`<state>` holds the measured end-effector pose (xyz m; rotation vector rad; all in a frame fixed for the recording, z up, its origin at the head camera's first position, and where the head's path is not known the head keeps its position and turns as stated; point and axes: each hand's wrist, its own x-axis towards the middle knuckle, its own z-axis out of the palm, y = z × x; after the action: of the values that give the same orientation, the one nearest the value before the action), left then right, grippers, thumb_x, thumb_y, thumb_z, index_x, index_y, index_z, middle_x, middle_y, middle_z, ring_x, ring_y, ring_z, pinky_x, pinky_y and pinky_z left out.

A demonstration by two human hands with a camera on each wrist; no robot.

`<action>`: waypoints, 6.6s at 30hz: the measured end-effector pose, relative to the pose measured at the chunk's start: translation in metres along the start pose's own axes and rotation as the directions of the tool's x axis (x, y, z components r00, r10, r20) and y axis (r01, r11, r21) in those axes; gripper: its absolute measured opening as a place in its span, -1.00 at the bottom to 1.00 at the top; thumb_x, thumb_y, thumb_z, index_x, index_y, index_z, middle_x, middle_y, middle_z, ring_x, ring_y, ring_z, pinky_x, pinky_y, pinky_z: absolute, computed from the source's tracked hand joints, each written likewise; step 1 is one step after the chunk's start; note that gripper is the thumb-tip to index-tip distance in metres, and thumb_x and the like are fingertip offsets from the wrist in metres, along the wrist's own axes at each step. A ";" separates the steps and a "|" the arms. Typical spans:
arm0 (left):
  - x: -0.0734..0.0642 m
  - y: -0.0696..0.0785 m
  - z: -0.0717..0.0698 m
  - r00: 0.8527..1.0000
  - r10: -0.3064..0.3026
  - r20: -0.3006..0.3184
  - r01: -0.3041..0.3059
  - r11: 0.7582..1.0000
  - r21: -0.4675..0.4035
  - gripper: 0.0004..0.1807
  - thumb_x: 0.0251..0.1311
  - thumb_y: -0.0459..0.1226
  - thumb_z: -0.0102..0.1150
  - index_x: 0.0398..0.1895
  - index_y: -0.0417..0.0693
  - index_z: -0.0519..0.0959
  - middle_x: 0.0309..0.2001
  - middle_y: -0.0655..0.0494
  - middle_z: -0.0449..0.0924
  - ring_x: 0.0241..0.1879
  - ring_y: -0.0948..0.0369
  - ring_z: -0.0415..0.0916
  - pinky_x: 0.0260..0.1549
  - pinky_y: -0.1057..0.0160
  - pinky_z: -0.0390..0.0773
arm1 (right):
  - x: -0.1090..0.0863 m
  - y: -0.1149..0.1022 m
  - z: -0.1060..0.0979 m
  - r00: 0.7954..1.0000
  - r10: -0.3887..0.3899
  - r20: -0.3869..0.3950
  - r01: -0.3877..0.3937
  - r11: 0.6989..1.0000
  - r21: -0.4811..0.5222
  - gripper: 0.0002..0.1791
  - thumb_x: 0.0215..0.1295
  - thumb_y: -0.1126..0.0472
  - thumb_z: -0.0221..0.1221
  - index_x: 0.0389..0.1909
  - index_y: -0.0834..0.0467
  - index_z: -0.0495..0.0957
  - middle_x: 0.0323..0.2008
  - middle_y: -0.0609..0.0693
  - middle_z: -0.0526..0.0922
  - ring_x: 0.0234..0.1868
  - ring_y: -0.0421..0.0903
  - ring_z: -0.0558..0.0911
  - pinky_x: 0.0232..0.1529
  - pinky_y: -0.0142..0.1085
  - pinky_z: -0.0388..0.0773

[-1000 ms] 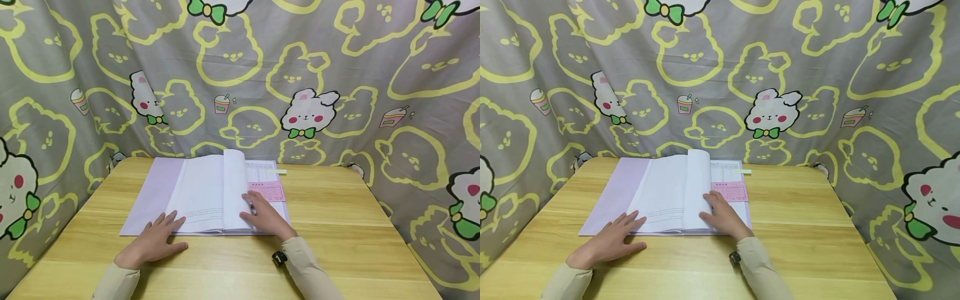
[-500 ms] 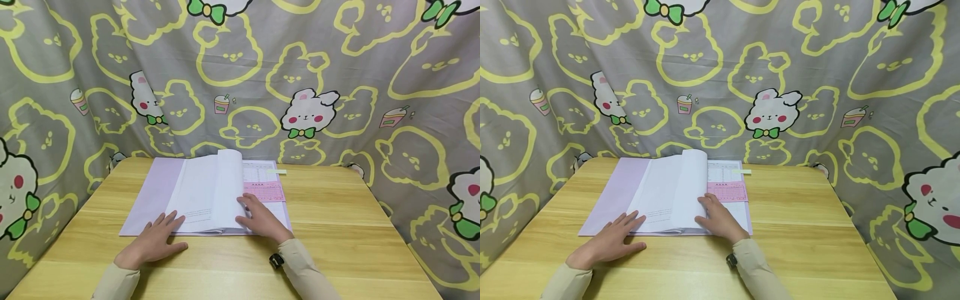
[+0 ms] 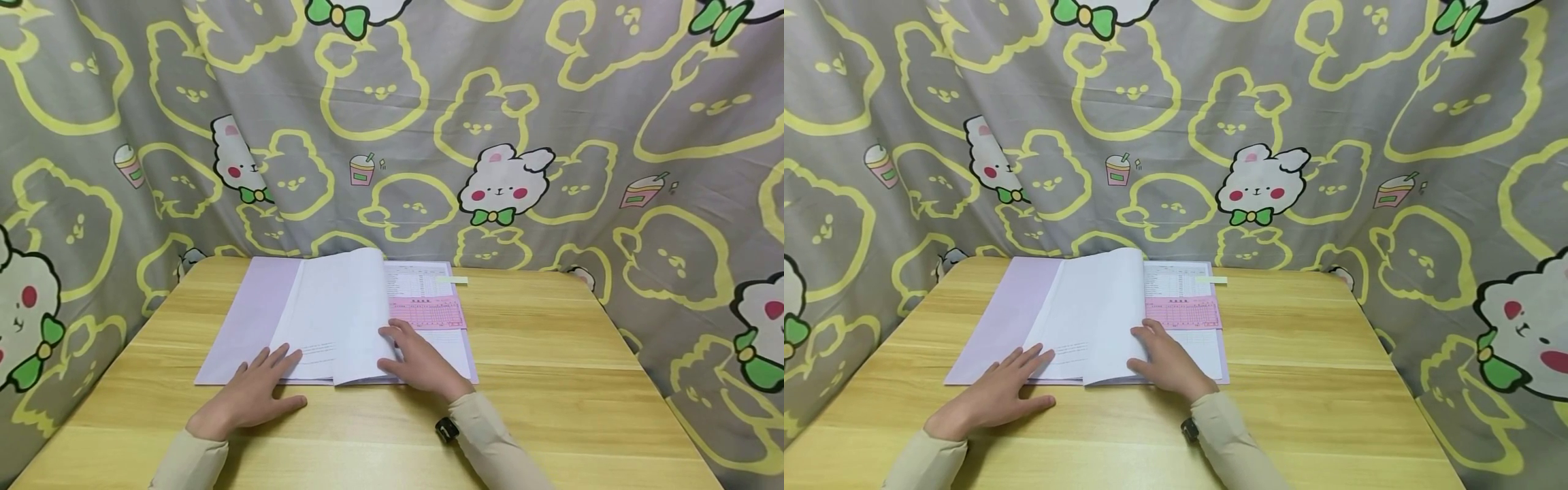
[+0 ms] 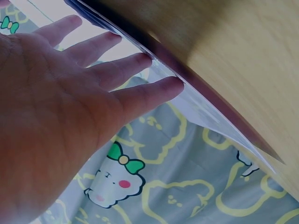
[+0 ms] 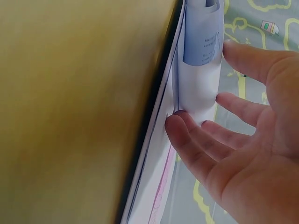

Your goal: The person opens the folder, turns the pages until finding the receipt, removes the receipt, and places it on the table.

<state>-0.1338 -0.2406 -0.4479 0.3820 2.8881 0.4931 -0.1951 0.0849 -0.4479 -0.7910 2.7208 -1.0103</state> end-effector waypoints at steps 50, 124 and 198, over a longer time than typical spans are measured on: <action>0.002 -0.002 0.001 0.998 0.023 -0.056 -0.024 1.000 -0.020 0.00 0.16 0.31 0.28 0.57 0.03 0.26 0.55 -0.36 0.09 0.48 -0.46 0.06 0.20 -0.64 0.09 | -0.002 -0.023 0.019 0.994 -0.041 0.100 0.053 0.990 -0.127 -0.43 0.48 -0.04 0.20 0.40 0.08 0.46 0.49 0.06 0.35 0.45 0.05 0.42 0.44 -0.04 0.37; 0.001 -0.002 0.001 1.000 0.007 -0.025 -0.007 1.000 -0.013 -0.11 0.19 0.29 0.27 0.49 0.03 0.41 0.56 -0.27 0.14 0.51 -0.41 0.01 0.26 -0.60 0.07 | 0.007 0.110 -0.090 0.845 0.510 -0.161 -0.489 0.859 0.153 -0.62 0.33 0.25 0.30 0.07 0.39 0.57 -0.32 0.16 0.71 -0.39 -0.08 0.69 -0.40 -0.32 0.59; 0.001 0.000 -0.002 1.000 0.014 -0.009 -0.014 1.000 -0.012 -0.08 0.19 0.31 0.26 0.50 0.00 0.39 0.55 -0.29 0.15 0.50 -0.43 0.01 0.24 -0.62 0.07 | -0.079 0.192 -0.159 0.754 0.608 -0.249 -0.587 0.794 0.160 -0.50 0.38 0.23 0.24 0.17 0.52 0.45 -0.41 0.07 0.74 -0.48 -0.21 0.64 -0.44 -0.36 0.58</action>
<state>-0.1349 -0.2403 -0.4465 0.3996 2.8913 0.5152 -0.2569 0.3389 -0.4532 0.2856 2.8236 -1.1059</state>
